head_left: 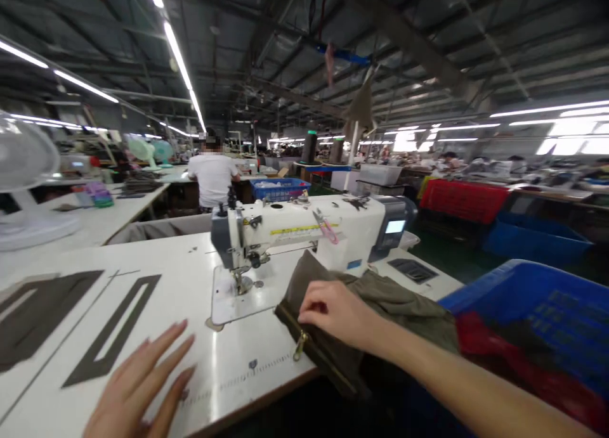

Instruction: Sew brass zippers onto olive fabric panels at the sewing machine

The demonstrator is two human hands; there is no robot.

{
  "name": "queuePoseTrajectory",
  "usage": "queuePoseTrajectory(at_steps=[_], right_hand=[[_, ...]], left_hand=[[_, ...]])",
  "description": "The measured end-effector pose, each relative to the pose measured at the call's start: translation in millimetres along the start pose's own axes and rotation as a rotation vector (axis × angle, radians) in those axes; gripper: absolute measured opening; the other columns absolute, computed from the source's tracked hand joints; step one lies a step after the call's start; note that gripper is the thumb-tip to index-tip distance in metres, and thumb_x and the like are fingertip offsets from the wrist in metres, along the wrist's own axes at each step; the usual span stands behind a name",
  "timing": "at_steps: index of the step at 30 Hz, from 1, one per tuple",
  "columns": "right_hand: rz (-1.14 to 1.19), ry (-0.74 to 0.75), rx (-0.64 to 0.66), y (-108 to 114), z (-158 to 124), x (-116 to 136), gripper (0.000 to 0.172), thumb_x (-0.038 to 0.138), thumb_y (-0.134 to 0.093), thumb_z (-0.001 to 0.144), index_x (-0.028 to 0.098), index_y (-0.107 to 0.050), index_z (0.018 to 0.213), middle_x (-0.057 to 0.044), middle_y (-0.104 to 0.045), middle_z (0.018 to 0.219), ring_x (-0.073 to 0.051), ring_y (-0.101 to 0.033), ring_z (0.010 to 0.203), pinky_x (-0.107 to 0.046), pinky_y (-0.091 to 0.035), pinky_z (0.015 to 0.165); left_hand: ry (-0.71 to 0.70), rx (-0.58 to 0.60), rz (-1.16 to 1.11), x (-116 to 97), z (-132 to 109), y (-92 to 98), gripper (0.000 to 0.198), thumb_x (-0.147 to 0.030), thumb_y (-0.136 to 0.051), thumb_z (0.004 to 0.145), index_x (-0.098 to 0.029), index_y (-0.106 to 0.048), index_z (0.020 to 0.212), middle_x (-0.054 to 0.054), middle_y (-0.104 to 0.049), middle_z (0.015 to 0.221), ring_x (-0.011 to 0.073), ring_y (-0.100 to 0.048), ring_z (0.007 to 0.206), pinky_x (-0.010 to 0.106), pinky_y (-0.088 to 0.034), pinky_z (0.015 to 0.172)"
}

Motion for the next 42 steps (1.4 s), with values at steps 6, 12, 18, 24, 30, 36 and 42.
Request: queuePoseTrajectory(at_steps=[6,12,18,24,30,36,42], right_hand=[[0.131,0.032,0.226,-95.4,7.7,11.2,0.009,0.015,-0.06,0.075,0.016,-0.065,0.068,0.0,-0.059,0.069,-0.011,-0.055,0.065,-0.021,-0.038,0.06],[-0.018,-0.043,0.099,-55.0,-27.2,8.8,0.009,0.027,-0.059,0.079,0.02,-0.06,0.073,-0.002,-0.06,0.077,-0.017,-0.055,0.074,-0.028,-0.039,0.067],[-0.23,-0.038,0.005,-64.3,-71.2,-8.8,0.008,0.018,-0.055,0.081,0.02,-0.059,0.074,-0.005,-0.056,0.081,-0.02,-0.051,0.079,-0.034,-0.039,0.069],[-0.254,0.083,-0.053,-39.1,-69.8,2.1,0.015,0.021,-0.046,0.084,0.021,-0.057,0.074,-0.007,-0.057,0.084,-0.022,-0.051,0.081,-0.038,-0.038,0.073],[-0.202,0.154,-0.119,43.0,-31.7,47.4,0.024,0.037,-0.039,0.085,0.026,-0.059,0.076,-0.005,-0.059,0.074,-0.02,-0.054,0.069,-0.034,-0.039,0.065],[-0.189,0.373,0.197,-29.2,57.8,68.2,0.01,0.017,-0.062,0.072,0.023,-0.063,0.064,0.0,-0.059,0.07,-0.018,-0.055,0.076,-0.028,-0.038,0.07],[0.041,0.392,0.166,-135.6,96.2,44.1,0.007,0.013,-0.06,0.076,0.019,-0.063,0.073,0.0,-0.063,0.078,-0.013,-0.057,0.077,-0.022,-0.042,0.072]], left_hand=[[0.007,0.198,-0.057,-38.2,11.8,-23.0,0.03,-0.018,-0.042,0.089,-0.022,-0.052,0.117,0.007,-0.057,0.12,0.021,-0.054,0.108,0.04,-0.043,0.092],[-0.039,0.451,-0.319,-54.9,30.5,-73.3,0.022,-0.015,-0.05,0.085,-0.021,-0.06,0.104,0.004,-0.064,0.103,0.0175,-0.057,0.097,0.038,-0.037,0.094],[-0.124,0.624,-0.341,-68.2,29.8,-108.5,0.01,-0.017,-0.054,0.084,-0.02,-0.064,0.083,0.001,-0.061,0.096,0.0158,-0.055,0.091,0.037,-0.033,0.094],[-0.085,0.535,-0.255,-69.1,35.1,-76.3,0.013,-0.015,-0.042,0.089,-0.017,-0.054,0.085,0.003,-0.059,0.087,0.016,-0.053,0.08,0.03,-0.04,0.076],[0.295,0.457,-0.472,-70.2,52.3,-13.4,0.017,-0.026,-0.042,0.09,-0.02,-0.052,0.078,-0.002,-0.056,0.067,0.0119,-0.051,0.059,0.021,-0.039,0.053],[0.797,0.559,-0.844,-46.2,-15.5,-42.9,0.015,-0.022,-0.045,0.082,-0.02,-0.044,0.097,-0.001,-0.055,0.077,0.0103,-0.053,0.053,0.019,-0.042,0.046],[0.522,0.76,-0.242,-20.0,-28.8,-51.8,0.053,-0.012,-0.058,0.069,-0.02,-0.042,0.119,0.009,-0.059,0.108,0.0251,-0.057,0.096,0.037,-0.047,0.081]])
Point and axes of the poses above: each hand's wrist, its own z-axis towards the middle knuckle, its own y-axis out of the back of the hand, x = y × z, the point moved 8 cm from there along z, towards the middle knuckle
